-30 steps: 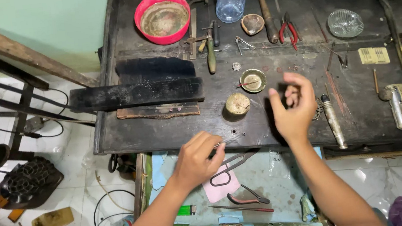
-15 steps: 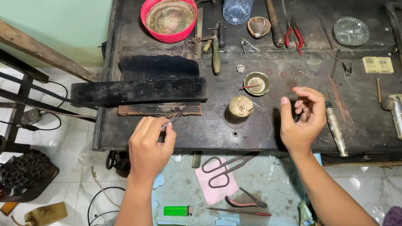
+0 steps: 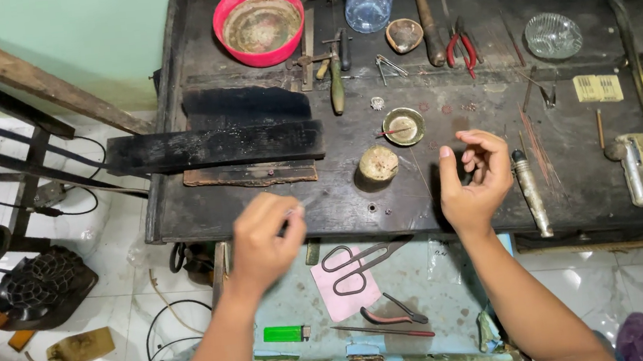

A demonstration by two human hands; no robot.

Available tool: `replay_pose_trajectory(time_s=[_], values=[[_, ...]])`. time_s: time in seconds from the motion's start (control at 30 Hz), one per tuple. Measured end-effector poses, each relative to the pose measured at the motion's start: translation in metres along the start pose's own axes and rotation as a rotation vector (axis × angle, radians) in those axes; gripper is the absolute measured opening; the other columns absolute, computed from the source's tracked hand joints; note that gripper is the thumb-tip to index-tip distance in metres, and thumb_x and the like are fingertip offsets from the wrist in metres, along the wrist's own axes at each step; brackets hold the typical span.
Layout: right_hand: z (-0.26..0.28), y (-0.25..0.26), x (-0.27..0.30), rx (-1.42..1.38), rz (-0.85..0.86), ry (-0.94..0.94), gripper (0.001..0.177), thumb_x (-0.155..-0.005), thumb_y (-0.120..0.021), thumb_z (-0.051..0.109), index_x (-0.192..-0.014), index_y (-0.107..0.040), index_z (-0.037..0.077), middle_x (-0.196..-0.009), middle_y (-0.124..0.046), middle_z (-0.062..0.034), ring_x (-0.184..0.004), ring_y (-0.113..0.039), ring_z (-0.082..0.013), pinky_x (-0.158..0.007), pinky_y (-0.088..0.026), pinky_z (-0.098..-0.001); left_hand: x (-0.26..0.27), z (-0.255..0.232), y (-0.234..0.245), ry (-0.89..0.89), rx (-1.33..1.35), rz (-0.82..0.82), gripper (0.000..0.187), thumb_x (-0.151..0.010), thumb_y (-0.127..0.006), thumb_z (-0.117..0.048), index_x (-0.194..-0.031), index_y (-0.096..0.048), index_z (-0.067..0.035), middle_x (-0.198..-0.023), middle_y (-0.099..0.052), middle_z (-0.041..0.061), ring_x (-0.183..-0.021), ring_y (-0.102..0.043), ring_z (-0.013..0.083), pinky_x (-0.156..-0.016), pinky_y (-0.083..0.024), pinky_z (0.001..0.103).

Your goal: Solder small metal components of a jewelry piece using a blowtorch and pliers

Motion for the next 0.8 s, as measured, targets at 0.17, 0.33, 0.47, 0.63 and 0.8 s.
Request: replay_pose_trajectory(time_s=[0.17,0.33,0.47,0.63,0.8], values=[[0.003,0.0,-0.001,0.001,0.003,0.001,0.022,-0.094,-0.078,-0.008,-0.105,-0.059,-0.003,-0.104,-0.066,-0.0174,-0.072,-0.053,-0.0172,-0.064,-0.045,-0.0256,0.016,-0.018,-0.046,0.003,0.219,0.097,0.005,-0.089,-0.068,-0.003,-0.09,-0.073,-0.004,-0.074,-0.068,0.013,-0.066,-0.067,0.0349,-0.061,-0.055,0.041],[0.005,0.0,0.0,0.005,0.013,0.01,0.022,-0.094,-0.078,-0.009,-0.105,-0.059,-0.004,-0.103,-0.066,-0.0176,-0.071,-0.052,-0.0176,-0.063,-0.045,-0.026,0.015,-0.028,-0.053,-0.031,0.246,0.154,0.005,-0.091,-0.068,-0.003,-0.092,-0.073,-0.003,-0.072,-0.066,0.013,-0.064,-0.066,0.0341,-0.059,-0.055,0.04],[0.004,0.0,0.0,0.001,0.02,0.011,0.022,-0.094,-0.078,-0.009,-0.105,-0.059,-0.004,-0.103,-0.067,-0.0176,-0.071,-0.052,-0.0176,-0.063,-0.045,-0.0261,0.01,-0.026,-0.047,-0.018,0.234,0.156,0.004,-0.091,-0.069,-0.004,-0.093,-0.073,-0.003,-0.072,-0.065,0.013,-0.065,-0.065,0.0336,-0.059,-0.055,0.04],[-0.001,0.0,0.0,-0.005,0.031,0.011,0.022,-0.095,-0.077,-0.008,-0.106,-0.058,-0.003,-0.104,-0.066,-0.0179,-0.072,-0.052,-0.0163,-0.063,-0.044,-0.0256,0.002,-0.004,-0.008,0.005,0.138,0.001,0.006,-0.086,-0.071,-0.001,-0.091,-0.074,-0.004,-0.077,-0.069,0.012,-0.068,-0.066,0.0345,-0.064,-0.056,0.041],[-0.003,0.001,0.001,0.003,0.01,0.005,0.022,-0.095,-0.078,-0.009,-0.106,-0.06,-0.004,-0.104,-0.068,-0.0179,-0.072,-0.052,-0.017,-0.064,-0.044,-0.0255,-0.002,0.03,0.04,0.011,-0.235,-0.102,0.007,-0.085,-0.069,0.003,-0.089,-0.071,-0.002,-0.073,-0.064,0.012,-0.068,-0.065,0.0344,-0.065,-0.055,0.04]])
Point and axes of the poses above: each hand's wrist, its own x-axis away from the middle knuckle, its own y-axis out of the back of the hand, z = x × y, the point moved 8 cm from there along -x, towards the middle knuckle
